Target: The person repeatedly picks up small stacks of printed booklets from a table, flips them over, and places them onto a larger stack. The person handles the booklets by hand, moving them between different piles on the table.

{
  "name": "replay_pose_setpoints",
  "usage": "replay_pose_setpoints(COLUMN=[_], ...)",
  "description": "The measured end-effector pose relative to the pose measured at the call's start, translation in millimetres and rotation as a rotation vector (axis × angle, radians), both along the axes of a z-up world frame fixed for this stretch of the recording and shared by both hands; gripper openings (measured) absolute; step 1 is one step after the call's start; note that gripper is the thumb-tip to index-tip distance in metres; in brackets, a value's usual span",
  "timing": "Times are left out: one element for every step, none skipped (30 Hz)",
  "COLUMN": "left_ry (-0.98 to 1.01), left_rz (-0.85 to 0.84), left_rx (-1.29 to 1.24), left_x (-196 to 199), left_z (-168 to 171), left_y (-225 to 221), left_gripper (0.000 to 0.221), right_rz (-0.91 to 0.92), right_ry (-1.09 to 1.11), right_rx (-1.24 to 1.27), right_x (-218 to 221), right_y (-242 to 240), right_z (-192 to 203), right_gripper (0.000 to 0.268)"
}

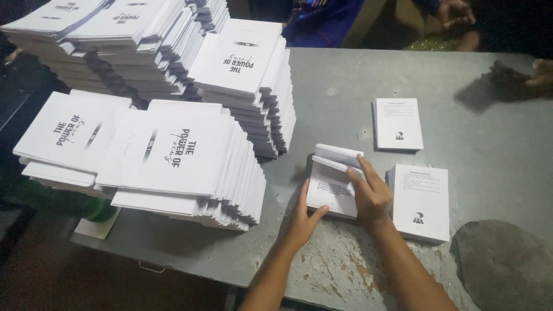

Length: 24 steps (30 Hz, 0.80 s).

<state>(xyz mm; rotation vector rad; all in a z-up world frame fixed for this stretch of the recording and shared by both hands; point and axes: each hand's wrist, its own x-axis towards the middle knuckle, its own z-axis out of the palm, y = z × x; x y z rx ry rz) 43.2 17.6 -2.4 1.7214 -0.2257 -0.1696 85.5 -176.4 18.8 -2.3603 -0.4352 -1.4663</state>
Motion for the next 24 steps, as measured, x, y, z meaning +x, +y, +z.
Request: replay_pose_setpoints(left_ry=[-0.005,-0.010,-0.001,0.010,0.008,0.020,0.033,0.035,0.041,0.048,0.049,0.058,0.068,0.066,-0.029,-0.120,-0.118,-0.258,-0.398,-0.403,-0.617,-0.833,-0.840,-0.655], left_rz=[-0.001,-0.001,0.008,0.019,0.020,0.026,0.031,0.035,0.039,0.043,0.046,0.048,0.050,0.054,0.055,0.055,0.056,0.054,0.053,0.052,0.120,0.182,0.176,0.129], left_rx=[0.011,0.011,0.005,0.000,0.000,-0.001,-0.002,-0.003,-0.009,-0.014,-0.014,-0.011,-0.007,-0.012,-0.027,-0.039,-0.042,-0.058,-0.074,-0.075,-0.046,-0.017,-0.019,-0.052], left_x=[-1,-1,-1,-2,-2,-2,-2,-3,-3,-3,-6,-7,-9,-3,2,6,10,15,19,12,6,1,-18,-34], left_z=[2,4,6,8,3,-3,-9,-10,-11,-11,-8,-4,-1,3,7,10,12,14,16,7,-1,-9,-8,-5], left_y=[0,-1,-1,-2,-1,-1,0,0,-1,-1,1,1,2,-1,-3,-5,-6,-7,-8,-4,-1,3,6,13], left_gripper=[0.085,0.085,0.084,0.084,0.084,0.084,0.085,0.085,0.085,0.086,0.086,0.089,0.092,0.092,0.087,0.082,0.082,0.077,0.073,0.073,0.067,0.063,0.063,0.040], right_rz=[0.026,0.026,0.039,0.052,0.053,0.120,0.187,0.190,0.201,0.211,0.213,0.268,0.323,0.327,0.359,0.388,0.389,0.416,0.443,0.442,0.406,0.365,0.359,0.373], right_ry=[0.005,0.000,0.000,0.001,-0.001,0.046,0.093,0.094,0.082,0.069,0.071,0.031,-0.008,-0.009,-0.037,-0.061,-0.058,-0.061,-0.062,-0.067,-0.041,-0.018,-0.025,0.141], right_rx=[0.013,0.012,0.010,0.008,0.008,0.078,0.148,0.147,0.128,0.110,0.110,0.106,0.103,0.098,0.106,0.117,0.114,0.057,-0.001,-0.003,-0.026,-0.047,-0.047,0.129], right_x=[-4,-3,-3,-4,-2,-1,0,-6,-12,-17,-26,-32,-39,-46,-54,-65,-73,-80,-88,-99,-110,-121,-137,-152], right_y=[4,3,3,2,2,2,2,1,1,0,1,0,-2,2,5,8,7,7,6,8,10,12,10,11], right_z=[14,14,14,14,1,-12,-25,-24,-23,-23,-24,-25,-25,-20,-15,-11,-7,-3,1,10,19,28,37,46], right_gripper=[0.009,0.009,0.009,0.009,0.009,0.007,0.005,0.005,0.006,0.007,0.007,0.008,0.010,0.010,0.010,0.010,0.010,0.004,0.009,0.009,0.009,0.011,0.011,0.013])
